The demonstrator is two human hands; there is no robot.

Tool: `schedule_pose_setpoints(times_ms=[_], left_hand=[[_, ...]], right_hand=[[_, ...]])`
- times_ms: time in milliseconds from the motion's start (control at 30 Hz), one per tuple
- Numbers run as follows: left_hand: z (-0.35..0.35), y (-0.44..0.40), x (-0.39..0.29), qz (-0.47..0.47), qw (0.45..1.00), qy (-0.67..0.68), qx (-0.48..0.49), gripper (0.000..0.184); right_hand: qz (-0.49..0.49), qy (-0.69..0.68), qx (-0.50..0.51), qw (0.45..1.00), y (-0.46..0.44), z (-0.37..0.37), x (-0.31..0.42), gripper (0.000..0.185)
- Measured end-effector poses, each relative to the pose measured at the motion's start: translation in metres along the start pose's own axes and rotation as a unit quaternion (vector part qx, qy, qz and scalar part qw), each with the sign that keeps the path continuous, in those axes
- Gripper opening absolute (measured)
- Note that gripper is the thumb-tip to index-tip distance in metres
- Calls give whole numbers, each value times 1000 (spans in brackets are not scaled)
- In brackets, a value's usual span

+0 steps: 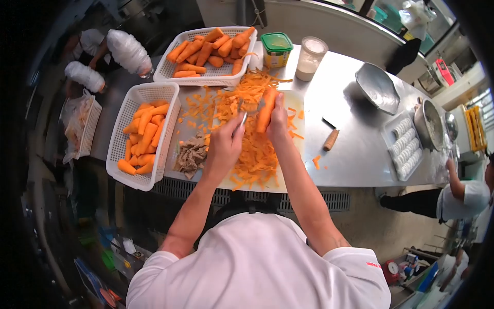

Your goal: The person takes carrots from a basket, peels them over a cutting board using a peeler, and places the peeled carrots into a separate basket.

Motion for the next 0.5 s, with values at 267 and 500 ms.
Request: schedule_pose_setpoints(times_ms=[267, 500], left_hand=[[-7, 52, 0, -8, 996, -65, 57, 27], [-2, -17, 4, -27, 1000, -4, -9, 33]], right_hand=[[11, -62, -48, 997, -9, 10, 1, 60], [-36, -31, 15, 999, -4, 0, -13, 55]])
Point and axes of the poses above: each hand's wrist, its own y-axis away from the middle knuckle, its own z-axis out of the back of the hand, x = y × z, the point moved 8 cm from there along -y, towards the middle knuckle, and after that the axes turned 15 degrees about -y, right-handed, at the moved point
